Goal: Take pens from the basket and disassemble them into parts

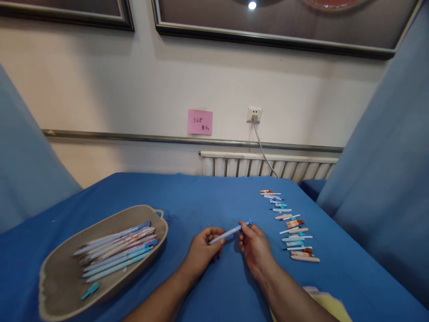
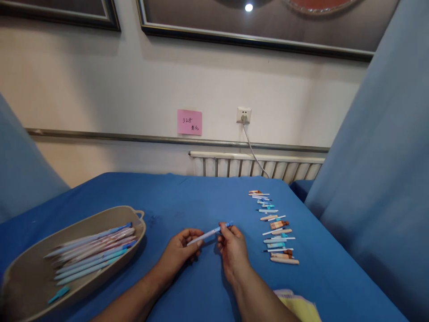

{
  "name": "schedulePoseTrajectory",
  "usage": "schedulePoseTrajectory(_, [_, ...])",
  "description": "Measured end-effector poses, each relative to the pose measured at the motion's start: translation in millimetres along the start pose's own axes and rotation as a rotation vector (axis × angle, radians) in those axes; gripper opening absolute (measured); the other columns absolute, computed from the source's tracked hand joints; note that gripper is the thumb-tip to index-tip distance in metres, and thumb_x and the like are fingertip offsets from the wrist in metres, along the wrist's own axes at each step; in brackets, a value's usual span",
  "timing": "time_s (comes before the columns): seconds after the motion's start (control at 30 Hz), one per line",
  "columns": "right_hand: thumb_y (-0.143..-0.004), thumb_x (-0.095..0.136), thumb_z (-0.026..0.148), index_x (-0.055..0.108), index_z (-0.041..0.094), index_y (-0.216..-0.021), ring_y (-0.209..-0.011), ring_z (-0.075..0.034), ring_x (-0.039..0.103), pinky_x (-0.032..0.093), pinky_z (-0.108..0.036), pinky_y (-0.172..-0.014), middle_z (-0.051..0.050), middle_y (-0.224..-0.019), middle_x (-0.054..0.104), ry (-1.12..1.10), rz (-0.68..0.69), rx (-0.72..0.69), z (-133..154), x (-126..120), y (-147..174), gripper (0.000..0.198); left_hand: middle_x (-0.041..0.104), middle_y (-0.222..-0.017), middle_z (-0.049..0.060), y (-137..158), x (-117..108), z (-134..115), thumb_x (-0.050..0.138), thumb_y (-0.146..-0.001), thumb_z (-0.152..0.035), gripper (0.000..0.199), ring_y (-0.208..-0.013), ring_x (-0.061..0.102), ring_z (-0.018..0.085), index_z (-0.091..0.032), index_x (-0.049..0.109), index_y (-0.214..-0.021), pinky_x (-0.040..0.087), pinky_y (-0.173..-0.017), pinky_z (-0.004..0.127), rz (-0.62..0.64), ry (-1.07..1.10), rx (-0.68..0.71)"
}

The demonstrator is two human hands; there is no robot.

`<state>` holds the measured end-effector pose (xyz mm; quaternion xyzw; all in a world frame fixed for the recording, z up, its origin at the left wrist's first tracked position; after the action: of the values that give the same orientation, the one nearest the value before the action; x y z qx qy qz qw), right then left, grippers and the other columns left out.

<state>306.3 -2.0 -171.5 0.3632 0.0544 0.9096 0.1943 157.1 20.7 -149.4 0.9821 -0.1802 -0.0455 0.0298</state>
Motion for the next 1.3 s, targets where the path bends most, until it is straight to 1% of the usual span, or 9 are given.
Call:
schedulePoseTrajectory(0.1, [-0.054,0.081,0.039,0.064,0.017,-0.081,-0.046,-0.008,0.045,0.032,-0.019,-0.041,0.004,-0.058,0.054,0.004,0.006,0.015,-1.8,0.8,2.0,0.038,0.054,-0.055,-0.005,-0.3,-1.9,1.0,0.065,-0.066,-0.035,0.033,-0.042,0.045,0.007,-0.014,0.056,-0.090,0.033,-0.042,0.018,-0.048,0.012,0.010])
schedulePoseTrajectory(0.2, [-0.056,0.080,0.040,0.064,0.017,-0.081,-0.046,-0.008,0.045,0.032,-0.019,-0.041,0.004,-0.057,0.054,0.017,0.030,0.010,-1.8,3.9,5.7,0.038,0.054,-0.053,-0.005,-0.4,-3.7,0.0,0.067,-0.064,-0.035,0.032,-0.042,0.045,0.007,-0.014,0.058,-0.085,0.035,-0.043,0.018,-0.087,0.020,0.025])
schedulePoseTrajectory(0.43, [-0.055,0.081,0.040,0.064,0.016,-0.083,-0.045,-0.007,0.044,0.032,-0.019,-0.041,0.003,-0.058,0.056,0.006,0.027,0.019,-3.1,5.2,6.8,0.040,0.054,-0.050,-0.005,-1.3,-6.2,-2.0,0.068,-0.063,-0.037,0.031,-0.041,0.046,0.008,-0.014,0.059,-0.082,0.036,-0.042,0.018,-0.121,0.019,0.029])
schedulePoseTrajectory(0.57, [-0.054,0.081,0.039,0.065,0.016,-0.083,-0.046,-0.007,0.045,0.032,-0.019,-0.041,0.003,-0.060,0.057,-0.008,0.016,0.025,-4.1,4.3,5.6,0.041,0.054,-0.049,-0.005,-0.6,-6.2,-3.2,0.067,-0.063,-0.035,0.029,-0.040,0.044,0.007,-0.014,0.059,-0.082,0.035,-0.042,0.018,-0.119,0.017,0.035])
schedulePoseTrajectory(0.73, [-0.055,0.081,0.039,0.064,0.015,-0.082,-0.046,-0.007,0.045,0.032,-0.019,-0.041,0.002,-0.061,0.058,-0.002,0.008,0.033,-3.4,5.1,6.4,0.040,0.054,-0.050,-0.005,0.6,-5.7,-4.1,0.068,-0.062,-0.035,0.031,-0.042,0.045,0.008,-0.013,0.059,-0.083,0.033,-0.041,0.018,-0.118,0.016,0.027])
schedulePoseTrajectory(0.9, [-0.054,0.080,0.040,0.064,0.016,-0.081,-0.047,-0.007,0.046,0.032,-0.019,-0.042,0.003,-0.060,0.057,-0.003,0.008,0.029,-3.3,5.1,6.1,0.040,0.054,-0.051,-0.005,0.6,-5.0,-4.9,0.068,-0.063,-0.034,0.030,-0.042,0.045,0.007,-0.014,0.059,-0.082,0.035,-0.043,0.018,-0.120,0.024,0.022])
schedulePoseTrajectory(1.1, [-0.055,0.081,0.041,0.062,0.015,-0.076,-0.046,-0.007,0.046,0.032,-0.020,-0.042,0.003,-0.062,0.057,0.029,0.062,0.096,-7.6,10.0,10.3,0.038,0.054,-0.052,-0.005,2.0,-1.9,-6.8,0.067,-0.064,-0.033,0.027,-0.045,0.045,0.008,-0.014,0.060,-0.081,0.036,-0.046,0.019,-0.100,0.002,0.044])
schedulePoseTrajectory(1.3, [-0.055,0.079,0.047,0.060,0.014,-0.069,-0.044,-0.007,0.044,0.032,-0.021,-0.044,0.003,-0.055,0.055,0.095,0.075,0.034,-11.1,7.0,6.5,0.041,0.055,-0.055,-0.003,1.5,-2.0,-5.3,0.066,-0.064,-0.040,0.031,-0.050,0.047,0.010,-0.013,0.062,-0.079,0.036,-0.049,0.020,-0.090,-0.066,0.064])
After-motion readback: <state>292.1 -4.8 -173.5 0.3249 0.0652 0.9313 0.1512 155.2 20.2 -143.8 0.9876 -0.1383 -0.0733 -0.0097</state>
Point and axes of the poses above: each hand's wrist, its own y-axis away from the middle knuckle, its own x-axis out of the palm, z = x × y, the point moved 3 cm from there along -y, towards the middle knuckle
